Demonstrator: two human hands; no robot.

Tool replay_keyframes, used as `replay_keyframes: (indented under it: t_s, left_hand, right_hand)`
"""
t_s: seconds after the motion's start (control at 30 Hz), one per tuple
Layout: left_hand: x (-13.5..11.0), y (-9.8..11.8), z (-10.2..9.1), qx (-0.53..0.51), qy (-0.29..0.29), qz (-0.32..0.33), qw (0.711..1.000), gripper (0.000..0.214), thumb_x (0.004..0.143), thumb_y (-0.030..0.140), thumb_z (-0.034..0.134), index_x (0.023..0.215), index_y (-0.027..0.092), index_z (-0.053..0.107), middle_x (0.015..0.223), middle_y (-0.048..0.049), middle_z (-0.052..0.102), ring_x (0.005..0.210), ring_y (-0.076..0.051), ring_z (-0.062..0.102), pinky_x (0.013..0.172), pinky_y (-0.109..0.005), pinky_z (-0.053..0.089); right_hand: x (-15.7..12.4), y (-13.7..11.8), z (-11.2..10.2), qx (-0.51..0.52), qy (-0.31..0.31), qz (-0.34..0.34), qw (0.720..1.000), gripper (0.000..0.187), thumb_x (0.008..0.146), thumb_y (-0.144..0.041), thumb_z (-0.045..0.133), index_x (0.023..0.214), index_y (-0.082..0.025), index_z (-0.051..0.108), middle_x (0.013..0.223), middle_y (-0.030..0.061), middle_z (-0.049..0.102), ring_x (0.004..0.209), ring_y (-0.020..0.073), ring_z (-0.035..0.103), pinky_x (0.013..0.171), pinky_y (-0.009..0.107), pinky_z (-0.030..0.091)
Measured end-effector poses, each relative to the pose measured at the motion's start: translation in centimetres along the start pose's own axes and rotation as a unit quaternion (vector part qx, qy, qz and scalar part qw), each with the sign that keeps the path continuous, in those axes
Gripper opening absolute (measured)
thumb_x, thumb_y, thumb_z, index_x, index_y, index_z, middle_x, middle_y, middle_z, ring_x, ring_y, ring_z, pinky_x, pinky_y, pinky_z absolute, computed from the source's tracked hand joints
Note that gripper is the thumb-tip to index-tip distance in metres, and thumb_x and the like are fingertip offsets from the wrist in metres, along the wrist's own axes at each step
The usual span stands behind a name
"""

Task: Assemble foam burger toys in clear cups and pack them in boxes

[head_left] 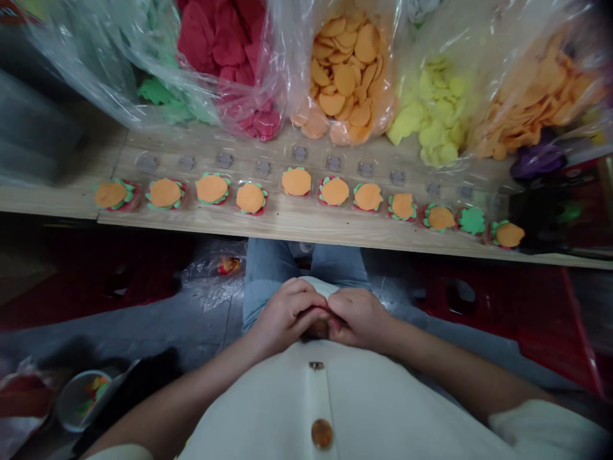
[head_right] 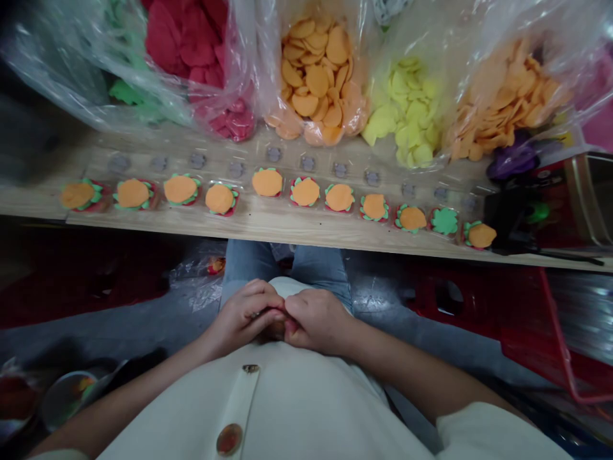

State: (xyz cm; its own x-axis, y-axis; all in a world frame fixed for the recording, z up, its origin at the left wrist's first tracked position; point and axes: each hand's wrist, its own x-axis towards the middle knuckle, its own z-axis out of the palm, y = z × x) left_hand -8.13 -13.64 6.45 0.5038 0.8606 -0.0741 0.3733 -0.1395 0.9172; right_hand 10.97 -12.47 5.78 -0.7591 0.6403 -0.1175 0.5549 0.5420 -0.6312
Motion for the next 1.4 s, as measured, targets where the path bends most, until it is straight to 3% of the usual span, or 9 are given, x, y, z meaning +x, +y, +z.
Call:
replay_keyframes:
  t_s: [0.4,0.73,0.9,0.97,1.07,1.17,1.23,1.33,1.4]
  left_hand:
    - [0.7,-0.3,-0.5,-0.146,0.017,-0.083,0.986,0.013,0.077,0.028,0.062,0.083,0.017,0.066,0.08,-0.0035,0.06,0.075,-0.013,0.054,0.067,-0.025,0.043]
    - [-0.1,-0.1,-0.1,-0.098,0.027,-0.057,0.993,0.01,0.08,0.025,0.059,0.08,0.018,0.066,0.077,-0.0026,0.062,0.076,-0.013,0.056,0.07,-0.024,0.043]
    - [0.3,-0.6,-1.0,-0.15,0.024,-0.097,0.984,0.016,0.081,0.03,0.056,0.075,0.016,0.063,0.077,-0.003,0.06,0.075,-0.013,0.055,0.071,-0.025,0.042]
    - [0.8,-0.7,-1.8,-0.181,-0.004,-0.085,0.98,0.018,0.076,0.031,0.061,0.087,0.017,0.061,0.095,-0.006,0.059,0.09,-0.017,0.054,0.08,-0.028,0.042]
    - [1.8,-0.7,-2.8,-0.206,-0.047,-0.099,0.973,0.054,0.063,0.026,0.073,0.112,0.02,0.052,0.115,-0.0079,0.053,0.105,-0.022,0.05,0.088,-0.033,0.04]
    - [3.2,-0.5,-3.0,-0.27,0.031,-0.156,0.95,0.066,0.061,0.022,0.075,0.12,0.021,0.045,0.111,-0.0064,0.056,0.097,-0.02,0.055,0.085,-0.032,0.044]
    - [4.2,-0.2,-2.8,-0.335,0.139,-0.158,0.918,0.067,0.064,0.023,0.073,0.122,0.022,0.041,0.113,-0.0063,0.055,0.096,-0.019,0.056,0.084,-0.031,0.045]
    - [5.6,0.6,-2.0,-0.39,0.269,-0.108,0.874,0.063,0.069,0.024,0.07,0.123,0.024,0.037,0.115,-0.0056,0.053,0.1,-0.019,0.055,0.087,-0.032,0.044]
    - [6.1,1.1,-1.5,-0.392,0.29,-0.072,0.87,0.062,0.073,0.024,0.067,0.126,0.028,0.034,0.124,-0.0053,0.048,0.112,-0.019,0.049,0.095,-0.033,0.04]
  right_hand:
    - [0.6,-1.0,-3.0,-0.012,-0.068,0.064,0.996,0.01,0.077,-0.024,0.042,0.075,-0.017,0.049,0.07,0.002,0.055,0.062,0.0134,0.046,0.055,0.026,0.026]
    - [0.5,-0.2,0.6,0.045,0.021,-0.011,0.999,0.008,0.072,-0.024,0.045,0.067,-0.019,0.049,0.06,-0.0001,0.051,0.057,0.0125,0.042,0.054,0.026,0.026]
    - [1.5,-0.3,-0.6,0.122,-0.016,0.031,0.992,0.009,0.074,-0.021,0.046,0.065,-0.019,0.045,0.06,-0.0033,0.046,0.056,0.0097,0.038,0.054,0.024,0.026]
    - [2.1,0.2,-1.7,0.166,-0.017,0.071,0.983,0.011,0.078,-0.021,0.046,0.067,-0.019,0.044,0.061,-0.0045,0.046,0.055,0.0082,0.038,0.052,0.022,0.026]
    - [3.1,1.4,-2.8,0.217,0.033,0.108,0.97,0.014,0.081,-0.026,0.048,0.07,-0.019,0.045,0.063,-0.0049,0.046,0.056,0.0078,0.039,0.053,0.021,0.029]
    - [3.9,2.5,-3.2,0.307,0.167,0.148,0.925,0.013,0.084,-0.033,0.049,0.081,-0.02,0.049,0.075,-0.0019,0.051,0.069,0.011,0.047,0.063,0.023,0.038]
    - [4.6,2.7,-3.0,0.432,0.238,0.163,0.854,0.02,0.085,-0.036,0.049,0.1,-0.024,0.049,0.096,0.0018,0.054,0.087,0.0145,0.051,0.074,0.027,0.042]
    - [6.1,2.0,-2.7,0.623,0.204,0.138,0.742,0.039,0.084,-0.04,0.05,0.121,-0.031,0.04,0.118,0.0038,0.05,0.1,0.0173,0.052,0.079,0.032,0.045]
    - [7.2,1.6,-2.8,0.684,0.213,0.131,0.686,0.038,0.083,-0.04,0.053,0.119,-0.03,0.044,0.114,0.0027,0.054,0.096,0.0158,0.055,0.077,0.03,0.046]
